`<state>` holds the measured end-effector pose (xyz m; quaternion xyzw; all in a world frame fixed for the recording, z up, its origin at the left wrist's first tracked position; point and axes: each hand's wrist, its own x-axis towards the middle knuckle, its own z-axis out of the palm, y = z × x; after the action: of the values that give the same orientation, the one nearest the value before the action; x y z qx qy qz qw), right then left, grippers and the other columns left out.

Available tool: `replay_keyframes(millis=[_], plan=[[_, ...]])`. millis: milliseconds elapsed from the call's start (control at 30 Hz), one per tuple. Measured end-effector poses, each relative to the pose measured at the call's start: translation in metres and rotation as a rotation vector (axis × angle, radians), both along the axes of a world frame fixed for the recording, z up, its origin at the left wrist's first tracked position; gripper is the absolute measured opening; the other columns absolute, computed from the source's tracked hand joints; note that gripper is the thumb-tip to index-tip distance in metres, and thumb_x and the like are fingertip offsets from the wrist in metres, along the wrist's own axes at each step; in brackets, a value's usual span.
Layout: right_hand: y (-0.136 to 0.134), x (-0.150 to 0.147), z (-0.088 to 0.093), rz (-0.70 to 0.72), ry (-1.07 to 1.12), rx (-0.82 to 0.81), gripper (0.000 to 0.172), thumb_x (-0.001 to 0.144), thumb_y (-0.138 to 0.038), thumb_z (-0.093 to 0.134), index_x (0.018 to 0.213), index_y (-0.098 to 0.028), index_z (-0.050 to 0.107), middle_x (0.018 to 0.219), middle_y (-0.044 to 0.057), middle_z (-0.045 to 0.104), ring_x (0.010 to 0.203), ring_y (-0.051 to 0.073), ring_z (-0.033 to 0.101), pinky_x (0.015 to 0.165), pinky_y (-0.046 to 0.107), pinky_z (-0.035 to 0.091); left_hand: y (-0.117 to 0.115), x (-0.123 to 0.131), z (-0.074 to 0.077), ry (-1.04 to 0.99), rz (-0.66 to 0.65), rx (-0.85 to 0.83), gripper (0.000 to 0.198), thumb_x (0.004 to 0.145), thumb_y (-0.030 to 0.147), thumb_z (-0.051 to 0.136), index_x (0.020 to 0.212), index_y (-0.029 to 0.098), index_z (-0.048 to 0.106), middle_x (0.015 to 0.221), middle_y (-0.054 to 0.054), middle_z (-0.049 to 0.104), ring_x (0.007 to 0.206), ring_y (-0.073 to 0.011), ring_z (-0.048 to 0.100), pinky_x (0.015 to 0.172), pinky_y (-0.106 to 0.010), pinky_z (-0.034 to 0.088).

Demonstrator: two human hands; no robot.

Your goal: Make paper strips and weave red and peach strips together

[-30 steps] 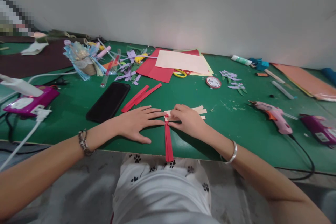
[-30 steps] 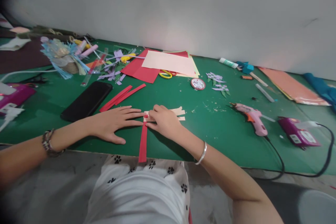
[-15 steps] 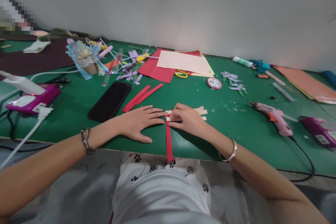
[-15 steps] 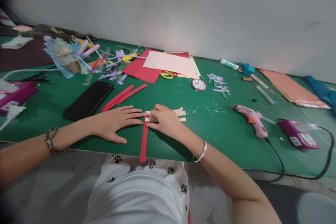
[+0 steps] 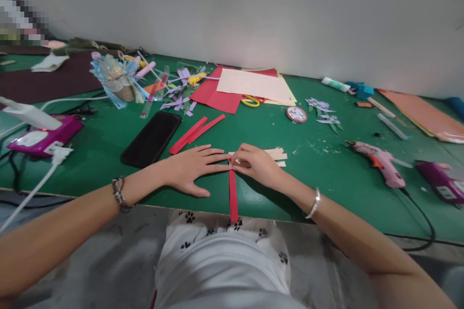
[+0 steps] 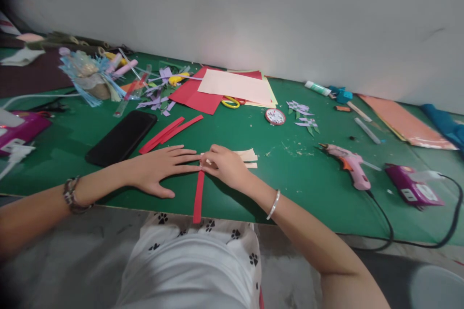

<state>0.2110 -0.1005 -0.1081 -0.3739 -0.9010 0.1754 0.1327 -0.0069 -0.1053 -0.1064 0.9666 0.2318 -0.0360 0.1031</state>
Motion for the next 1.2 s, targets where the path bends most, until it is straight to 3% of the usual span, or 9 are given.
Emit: replay_keyframes(millis=[233,600,1200], plan=[[0.001,0.0024,-0.0002,0.045,0.04,-0.015,0.012,0.079,-0.022,0.051,0.081,-0.017,0.062,0.077,0.003,0.052,0.07,0.011,0.05,0.062,0.021,0.038,-0.0003,-0.0008,-0.002,-0.002,0.006,0.014,0.073,0.071,0.055,0.046,0.132,0.017,0.029,0.138,-0.008,0.029,0.127,-0.0239,0.023,0.106,-0.04,0.01],[0.0016,0.0077,-0.0007,0.068,0.089,-0.008,0.012,0.078,-0.021,0.052,0.082,-0.017,0.062,0.081,0.005,0.054,0.074,0.013,0.051,0.067,0.023,0.041,-0.0004,0.0006,-0.0008,-0.01,0.01,0.023,0.073,0.07,0.055,0.047,0.131,0.016,0.031,0.137,-0.009,0.032,0.126,-0.0254,0.025,0.105,-0.041,0.012],[0.0039,0.0089,-0.0061,-0.015,0.078,0.048,0.011,0.078,-0.021,0.052,0.078,-0.015,0.061,0.075,0.004,0.051,0.071,0.013,0.049,0.064,0.023,0.04,0.0007,-0.0017,-0.0046,-0.039,-0.003,0.016,0.069,0.071,0.051,0.049,0.131,0.026,0.029,0.142,-0.009,0.019,0.127,-0.0253,0.024,0.104,-0.045,0.014]])
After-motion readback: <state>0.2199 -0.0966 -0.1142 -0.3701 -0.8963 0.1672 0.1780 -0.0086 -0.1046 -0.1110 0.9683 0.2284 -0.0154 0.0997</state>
